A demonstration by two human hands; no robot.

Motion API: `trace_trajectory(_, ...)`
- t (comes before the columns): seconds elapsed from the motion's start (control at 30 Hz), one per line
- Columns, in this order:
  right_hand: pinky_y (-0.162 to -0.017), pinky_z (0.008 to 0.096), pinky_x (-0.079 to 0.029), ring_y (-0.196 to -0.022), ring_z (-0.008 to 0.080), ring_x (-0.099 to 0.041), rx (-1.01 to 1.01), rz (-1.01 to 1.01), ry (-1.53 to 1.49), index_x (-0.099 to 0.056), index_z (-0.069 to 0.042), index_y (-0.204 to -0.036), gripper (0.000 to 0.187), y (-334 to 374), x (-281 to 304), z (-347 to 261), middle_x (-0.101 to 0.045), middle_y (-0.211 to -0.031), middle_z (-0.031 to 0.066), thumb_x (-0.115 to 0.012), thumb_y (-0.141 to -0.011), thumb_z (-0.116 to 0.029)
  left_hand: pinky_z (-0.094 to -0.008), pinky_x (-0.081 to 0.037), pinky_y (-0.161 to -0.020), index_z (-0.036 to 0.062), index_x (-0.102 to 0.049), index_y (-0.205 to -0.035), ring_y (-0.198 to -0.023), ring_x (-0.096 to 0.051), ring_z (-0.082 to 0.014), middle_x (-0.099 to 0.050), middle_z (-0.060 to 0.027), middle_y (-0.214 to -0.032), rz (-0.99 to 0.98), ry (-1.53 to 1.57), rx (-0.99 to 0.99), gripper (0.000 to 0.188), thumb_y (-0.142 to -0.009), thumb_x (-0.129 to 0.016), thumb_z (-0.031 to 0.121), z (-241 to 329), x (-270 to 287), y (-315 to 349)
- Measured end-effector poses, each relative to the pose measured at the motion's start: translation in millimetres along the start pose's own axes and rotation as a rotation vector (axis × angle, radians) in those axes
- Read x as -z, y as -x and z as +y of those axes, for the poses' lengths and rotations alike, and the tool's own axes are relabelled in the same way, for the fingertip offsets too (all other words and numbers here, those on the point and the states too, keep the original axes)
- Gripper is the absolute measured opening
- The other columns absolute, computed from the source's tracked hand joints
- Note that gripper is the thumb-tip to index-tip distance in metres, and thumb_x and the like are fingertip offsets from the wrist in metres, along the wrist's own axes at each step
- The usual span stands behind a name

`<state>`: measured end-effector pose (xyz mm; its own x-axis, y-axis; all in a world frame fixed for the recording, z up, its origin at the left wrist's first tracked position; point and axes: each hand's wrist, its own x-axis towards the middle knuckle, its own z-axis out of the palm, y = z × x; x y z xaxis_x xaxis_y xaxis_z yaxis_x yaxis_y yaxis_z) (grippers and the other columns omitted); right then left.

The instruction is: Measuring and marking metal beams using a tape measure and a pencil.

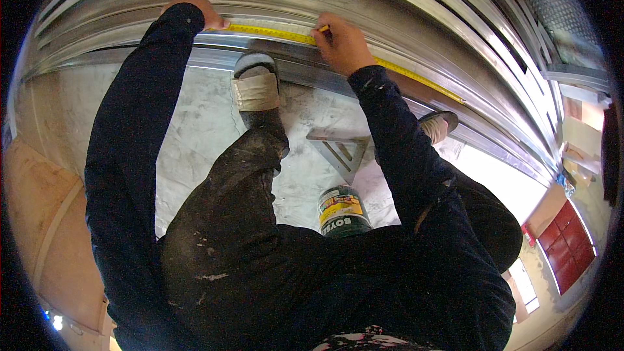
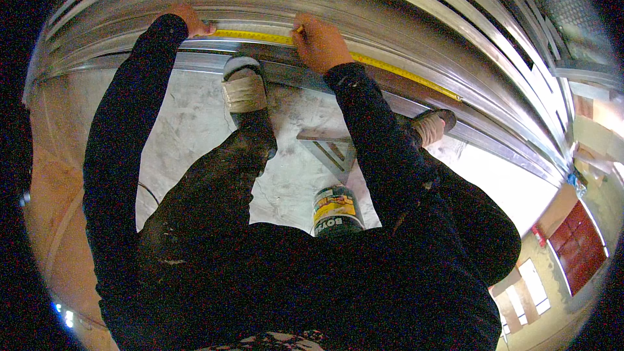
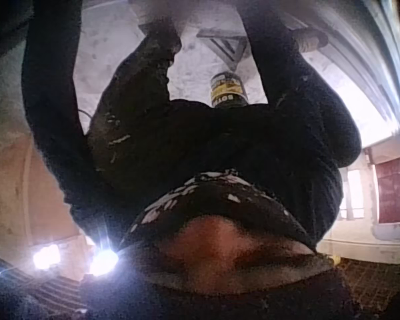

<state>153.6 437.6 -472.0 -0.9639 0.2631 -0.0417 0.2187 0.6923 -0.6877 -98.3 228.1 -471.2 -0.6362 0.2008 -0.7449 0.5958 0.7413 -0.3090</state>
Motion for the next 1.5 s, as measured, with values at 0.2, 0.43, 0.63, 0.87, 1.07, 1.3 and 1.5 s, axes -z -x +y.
trace_trajectory(0.2, -0.071, 0.0325, -0.053, -0.075, 0.0215, -0.065, -0.109, 0.142, -0.131, -0.058, -0.005, -0.095, 0.015, 1.4, 11.0, -11.4, -0.065, -0.086, 0.0115, -0.067, -0.090, -0.017, -0.0452, -0.052, -0.090, 0.0067, -0.071, -0.114, -0.102, -0.068, -0.0298, -0.069, -0.0170, -0.114, -0.007, 0.004, -0.005, 0.067, -0.074, -0.074, 0.061, -3.7, 2.1, 3.5)
trace_trajectory(0.43, -0.070, 0.0278, -0.052, -0.078, 0.0121, -0.064, -0.174, 0.036, -0.402, -0.059, -0.004, -0.094, 0.020, 12.1, 1.1, 21.1, -0.065, -0.081, 0.0069, -0.070, -0.089, -0.020, -0.0438, -0.053, -0.088, 0.0058, -0.073, -0.107, -0.098, -0.069, -0.0299, -0.071, -0.0169, -0.106, 0.060, 0.046, -0.073, 0.065, -0.072, -0.075, 0.061, -1.4, 4.1, -0.7)
trace_trajectory(0.63, -0.071, 0.0281, -0.052, -0.075, 0.0141, -0.066, -0.152, 0.004, -0.293, -0.058, -0.004, -0.095, 0.020, 12.3, 4.6, 14.0, -0.066, -0.079, 0.0077, -0.069, -0.089, -0.020, -0.0417, -0.053, -0.085, 0.0052, -0.074, -0.102, -0.095, -0.069, -0.0292, -0.072, -0.0164, -0.103, 0.108, 0.019, -0.100, 0.064, -0.072, -0.075, 0.062, -9.4, -1.9, -1.7)
trace_trajectory(0.87, -0.070, 0.0281, -0.052, -0.074, 0.0139, -0.065, -0.209, 0.000, -0.332, -0.058, -0.004, -0.093, 0.018, 14.4, 3.6, 14.9, -0.067, -0.078, 0.0073, -0.067, -0.090, -0.019, -0.0403, -0.054, -0.079, 0.0041, -0.075, -0.092, -0.085, -0.069, -0.0277, -0.072, -0.0141, -0.093, 0.080, 0.033, -0.119, 0.066, -0.071, -0.073, 0.067, -3.3, 10.1, 11.9)
trace_trajectory(1.07, -0.069, 0.0287, -0.052, -0.072, 0.0129, -0.064, -0.213, -0.010, -0.353, -0.057, -0.004, -0.091, 0.016, 12.2, 2.6, 14.9, -0.065, -0.076, 0.0063, -0.067, -0.089, -0.016, -0.0398, -0.053, -0.080, 0.0051, -0.074, -0.085, -0.084, -0.069, -0.0260, -0.072, -0.0127, -0.087, 0.022, 0.038, -0.035, 0.065, -0.070, -0.073, 0.068, 2.3, 18.5, 22.1)
trace_trajectory(1.3, -0.068, 0.0296, -0.052, -0.070, 0.0161, -0.065, -0.140, 0.025, -0.292, -0.057, -0.005, -0.090, 0.016, 11.3, 1.7, 12.7, -0.064, -0.075, 0.0076, -0.069, -0.088, -0.016, -0.0393, -0.052, -0.081, 0.0065, -0.074, -0.082, -0.085, -0.069, -0.0254, -0.072, -0.0117, -0.085, 0.050, -0.022, -0.050, 0.064, -0.072, -0.071, 0.070, -1.0, 17.0, 20.4)
trace_trajectory(1.5, -0.068, 0.0298, -0.052, -0.072, 0.0177, -0.066, -0.077, 0.205, -0.204, -0.059, -0.005, -0.091, 0.015, 8.1, 3.2, 6.5, -0.066, -0.078, 0.0093, -0.069, -0.089, -0.016, -0.0398, -0.052, -0.080, 0.0068, -0.072, -0.077, -0.085, -0.069, -0.0257, -0.071, -0.0110, -0.084, -0.016, -0.034, -0.086, 0.063, -0.073, -0.069, 0.070, -0.5, 13.2, 12.6)
